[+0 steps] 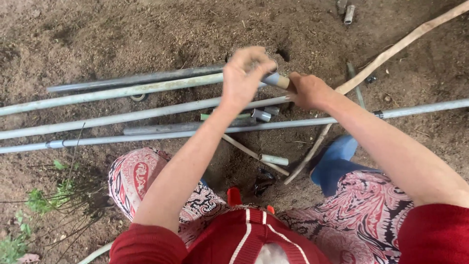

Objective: The person assembles a plumbing system by connecting metal pipes and elbow joints. They use a wooden stick to hammer the joints onto the pipes to secure the connections. The person works on the ground, arranging the pipes and joints to form a continuous structure.

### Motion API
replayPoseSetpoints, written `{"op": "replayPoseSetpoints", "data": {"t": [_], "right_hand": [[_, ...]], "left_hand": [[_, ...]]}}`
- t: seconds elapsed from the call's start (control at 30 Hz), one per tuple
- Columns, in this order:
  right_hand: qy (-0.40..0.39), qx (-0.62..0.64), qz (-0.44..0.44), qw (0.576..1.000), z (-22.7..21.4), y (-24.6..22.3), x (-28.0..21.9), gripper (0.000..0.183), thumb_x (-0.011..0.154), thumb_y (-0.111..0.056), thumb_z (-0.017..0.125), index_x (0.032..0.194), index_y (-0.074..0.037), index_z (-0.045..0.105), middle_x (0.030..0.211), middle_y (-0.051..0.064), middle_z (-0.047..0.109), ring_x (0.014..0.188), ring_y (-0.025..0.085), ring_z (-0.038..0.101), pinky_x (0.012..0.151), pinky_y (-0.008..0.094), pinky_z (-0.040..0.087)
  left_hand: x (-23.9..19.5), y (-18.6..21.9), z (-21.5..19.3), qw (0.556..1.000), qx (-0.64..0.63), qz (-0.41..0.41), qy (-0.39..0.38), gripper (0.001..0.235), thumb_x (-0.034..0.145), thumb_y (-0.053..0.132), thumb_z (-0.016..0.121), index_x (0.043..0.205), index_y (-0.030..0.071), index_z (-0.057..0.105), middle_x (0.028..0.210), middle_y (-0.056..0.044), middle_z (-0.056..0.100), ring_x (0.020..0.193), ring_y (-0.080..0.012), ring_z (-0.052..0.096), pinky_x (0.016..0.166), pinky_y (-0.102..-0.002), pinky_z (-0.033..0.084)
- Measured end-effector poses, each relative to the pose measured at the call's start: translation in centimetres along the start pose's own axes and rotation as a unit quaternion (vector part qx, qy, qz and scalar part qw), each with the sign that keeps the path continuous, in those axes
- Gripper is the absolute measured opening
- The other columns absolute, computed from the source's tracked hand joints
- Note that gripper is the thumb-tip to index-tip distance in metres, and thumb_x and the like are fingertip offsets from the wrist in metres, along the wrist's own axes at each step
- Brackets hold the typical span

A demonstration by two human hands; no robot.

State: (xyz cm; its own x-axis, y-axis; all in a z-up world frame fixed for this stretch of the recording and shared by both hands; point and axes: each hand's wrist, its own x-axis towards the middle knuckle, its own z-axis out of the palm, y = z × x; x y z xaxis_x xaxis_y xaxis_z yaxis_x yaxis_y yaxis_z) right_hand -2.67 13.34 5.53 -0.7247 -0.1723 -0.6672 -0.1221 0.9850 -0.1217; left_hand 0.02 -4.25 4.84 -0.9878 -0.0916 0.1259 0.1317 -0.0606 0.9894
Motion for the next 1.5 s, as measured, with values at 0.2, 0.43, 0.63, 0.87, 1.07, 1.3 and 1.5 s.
{"op": "replayPoseSetpoints", "data": {"t": [0.2, 0.43, 0.63, 0.87, 1.07, 1.3, 1.5], "right_hand": [[-0.007, -0.05, -0.012, 0.999, 0.3, 0.0, -0.1, 0.027, 0.091, -0.022, 0.056, 0.113, -0.009, 0.046, 0.09, 0.013, 0.066, 0.077, 0.023, 0.066, 0.071, 0.033, 0.058], [0.089, -0.098, -0.09, 0.987, 3.3, 4.2, 2.4, 0.036, 0.085, -0.028, 0.056, 0.113, -0.005, 0.054, 0.097, 0.022, 0.066, 0.094, 0.039, 0.066, 0.079, 0.048, 0.053], [0.039, -0.162, -0.082, 0.983, 4.6, 6.2, 3.5, 0.031, 0.08, -0.02, 0.061, 0.107, -0.006, 0.06, 0.095, 0.019, 0.069, 0.094, 0.035, 0.068, 0.081, 0.044, 0.054], [0.015, -0.157, -0.065, 0.985, 5.6, 7.7, 4.6, 0.034, 0.078, -0.021, 0.061, 0.11, -0.009, 0.061, 0.095, 0.016, 0.07, 0.093, 0.033, 0.068, 0.08, 0.042, 0.055], [0.009, -0.143, -0.068, 0.987, 5.3, 6.9, 3.8, 0.039, 0.077, -0.021, 0.063, 0.113, -0.006, 0.06, 0.099, 0.019, 0.069, 0.096, 0.036, 0.066, 0.082, 0.046, 0.054], [-0.005, -0.129, -0.063, 0.99, 4.3, 6.1, 2.6, 0.046, 0.078, -0.02, 0.064, 0.121, -0.003, 0.057, 0.105, 0.021, 0.068, 0.101, 0.037, 0.064, 0.086, 0.046, 0.052], [-0.001, -0.1, -0.063, 0.993, 4.7, 6.6, 2.7, 0.046, 0.079, -0.021, 0.064, 0.121, -0.003, 0.057, 0.102, 0.021, 0.068, 0.099, 0.038, 0.065, 0.083, 0.048, 0.052]], "left_hand": [[2.9, 0.3, -5.1, 0.98, 0.179, -0.001, 0.088, 0.007, 0.078, 0.012, 0.072, 0.08, 0.011, 0.066, 0.073, -0.001, 0.071, 0.056, -0.0053, 0.059, 0.047, -0.014, 0.051], [0.3, -10.4, -8.7, 0.908, 0.412, -0.049, 0.06, 0.042, 0.091, 0.046, 0.055, 0.072, 0.008, 0.057, 0.065, -0.015, 0.064, 0.069, -0.0397, 0.065, 0.066, -0.053, 0.05], [-1.4, -19.3, -9.9, 0.827, 0.542, -0.109, -0.104, 0.018, 0.089, 0.03, 0.06, 0.101, 0.017, 0.057, 0.102, -0.005, 0.061, 0.096, -0.0299, 0.062, 0.089, -0.05, 0.045], [-2.1, -20.0, -7.4, 0.815, 0.55, -0.1, -0.155, 0.014, 0.084, 0.025, 0.057, 0.087, 0.013, 0.064, 0.08, -0.008, 0.067, 0.077, -0.0296, 0.068, 0.074, -0.046, 0.055], [-4.9, -19.7, -5.9, 0.723, 0.663, 0.081, -0.178, 0.01, 0.082, 0.011, 0.056, 0.079, 0.01, 0.065, 0.081, -0.011, 0.064, 0.071, -0.028, 0.067, 0.066, -0.04, 0.054], [-6.6, -20.7, -5.1, 0.663, 0.713, 0.109, -0.203, 0.011, 0.09, 0.014, 0.055, 0.091, 0.006, 0.063, 0.09, -0.014, 0.057, 0.081, -0.0287, 0.058, 0.076, -0.043, 0.045], [-5.8, -23.3, -5.4, 0.676, 0.695, 0.055, -0.237, 0.039, 0.077, 0.036, 0.072, 0.099, 0.01, 0.053, 0.101, -0.01, 0.044, 0.097, -0.0286, 0.046, 0.085, -0.043, 0.038]]}}
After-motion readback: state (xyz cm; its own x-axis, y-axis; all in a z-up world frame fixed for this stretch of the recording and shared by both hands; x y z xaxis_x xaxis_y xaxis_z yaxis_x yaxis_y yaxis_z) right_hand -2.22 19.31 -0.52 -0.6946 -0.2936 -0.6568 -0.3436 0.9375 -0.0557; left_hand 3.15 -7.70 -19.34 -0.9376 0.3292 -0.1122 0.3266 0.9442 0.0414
